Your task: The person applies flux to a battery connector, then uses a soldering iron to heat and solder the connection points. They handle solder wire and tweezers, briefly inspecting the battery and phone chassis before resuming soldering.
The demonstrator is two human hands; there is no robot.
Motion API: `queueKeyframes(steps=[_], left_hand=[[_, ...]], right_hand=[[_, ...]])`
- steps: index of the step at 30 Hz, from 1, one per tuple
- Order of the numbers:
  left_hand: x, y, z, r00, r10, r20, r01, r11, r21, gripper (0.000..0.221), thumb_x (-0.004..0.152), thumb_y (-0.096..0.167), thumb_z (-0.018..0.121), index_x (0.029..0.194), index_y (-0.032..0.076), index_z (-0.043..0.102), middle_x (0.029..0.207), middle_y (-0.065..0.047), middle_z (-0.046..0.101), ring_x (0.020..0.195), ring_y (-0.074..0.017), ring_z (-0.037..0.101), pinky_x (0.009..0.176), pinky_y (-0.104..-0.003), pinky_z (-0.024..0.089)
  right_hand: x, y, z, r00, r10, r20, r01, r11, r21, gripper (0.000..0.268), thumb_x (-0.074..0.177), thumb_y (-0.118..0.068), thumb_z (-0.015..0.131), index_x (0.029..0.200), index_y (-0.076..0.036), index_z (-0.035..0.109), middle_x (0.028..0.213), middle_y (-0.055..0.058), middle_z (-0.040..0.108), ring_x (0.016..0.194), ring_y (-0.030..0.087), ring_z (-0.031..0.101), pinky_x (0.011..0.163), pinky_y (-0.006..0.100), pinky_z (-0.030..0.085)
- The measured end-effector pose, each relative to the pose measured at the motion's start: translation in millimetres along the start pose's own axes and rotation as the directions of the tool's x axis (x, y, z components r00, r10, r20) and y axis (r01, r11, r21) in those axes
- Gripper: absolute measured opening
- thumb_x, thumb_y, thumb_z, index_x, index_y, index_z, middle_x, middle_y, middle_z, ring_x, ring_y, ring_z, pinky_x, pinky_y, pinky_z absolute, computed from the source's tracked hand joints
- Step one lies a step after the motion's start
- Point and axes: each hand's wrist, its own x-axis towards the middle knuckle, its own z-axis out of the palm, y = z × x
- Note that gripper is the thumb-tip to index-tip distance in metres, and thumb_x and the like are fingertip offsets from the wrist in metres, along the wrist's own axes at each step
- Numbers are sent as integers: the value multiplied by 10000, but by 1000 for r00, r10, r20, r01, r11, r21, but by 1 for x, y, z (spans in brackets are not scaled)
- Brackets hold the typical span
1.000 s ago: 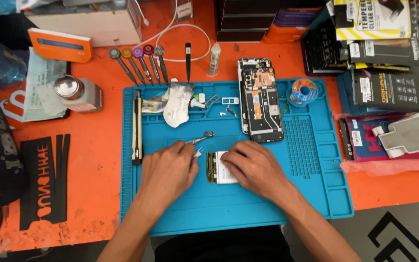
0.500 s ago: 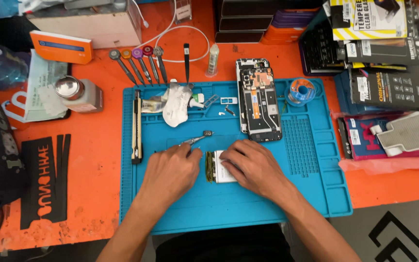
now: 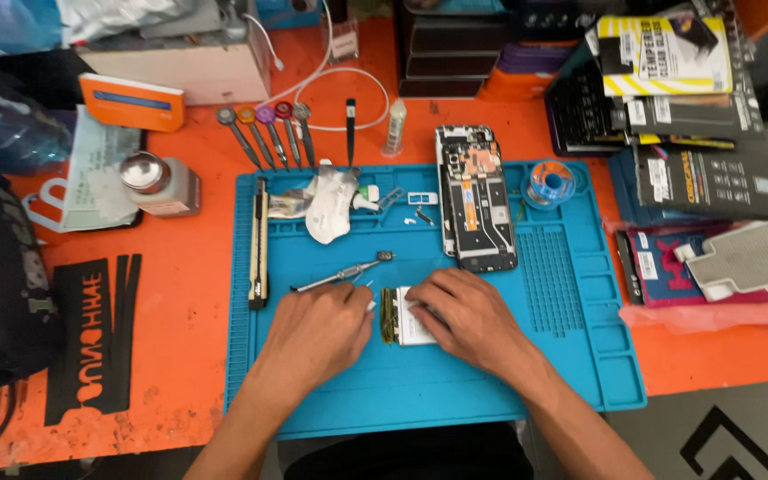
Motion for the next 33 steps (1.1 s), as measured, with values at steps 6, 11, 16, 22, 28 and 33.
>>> queueKeyframes(steps=[6, 11, 16, 22, 28, 33], left_hand=[[1, -1, -11, 995, 7, 99, 5, 993, -115, 147, 926, 188, 640, 1001, 88, 717, 761, -93, 700, 730, -282, 722, 534, -401, 592], [3, -3, -18, 993, 13, 118, 6, 986, -164, 151, 966, 212, 620, 950, 91, 709, 723, -88, 678, 700, -268, 709, 517, -382, 579], [3, -5, -19, 994, 16, 106, 4, 982, -188, 161, 996, 188, 593, 957, 97, 720, 729, -92, 693, 704, -262, 718, 515, -367, 577], [-5, -9, -1, 990, -39, 135, 60, 985, -161, 123, 990, 180, 570, 879, 131, 589, 769, -35, 625, 630, -305, 603, 422, -484, 423], [-18, -16, -27, 997, -72, 13, 73, 959, -273, 192, 995, 251, 592, 1136, 150, 676, 1060, -17, 751, 830, -273, 709, 497, -476, 544], [-35, -35, -50, 953, -240, -183, 140, 890, -434, 154, 971, 251, 643, 993, 126, 732, 929, -25, 775, 760, -216, 715, 675, -375, 525]], right_hand=[[-8, 11, 5, 998, -58, -17, 58, 998, -5, 77, 871, -81, 749, 837, -115, 689, 824, 55, 636, 781, 271, 678, 676, 387, 576], [-5, 5, 0, 999, 26, -20, -25, 999, 34, 73, 842, -84, 777, 833, -129, 720, 821, 35, 660, 762, 246, 682, 681, 368, 592], [-6, 7, 4, 998, 49, -32, -48, 998, 47, 94, 829, -63, 780, 838, -139, 726, 812, 21, 669, 769, 232, 701, 689, 346, 601], [-3, -2, -4, 1000, 16, -17, -16, 1000, 13, 52, 914, -39, 687, 956, -61, 666, 900, 91, 677, 796, 273, 641, 707, 399, 513], [14, -14, -15, 999, 28, -25, -28, 1000, 7, 61, 906, -56, 722, 940, -62, 672, 804, 61, 643, 665, 217, 630, 565, 373, 515], [46, -24, -20, 999, -39, 5, 38, 995, 90, 111, 958, -41, 653, 1067, -48, 671, 1015, 118, 598, 848, 310, 679, 609, 428, 542]])
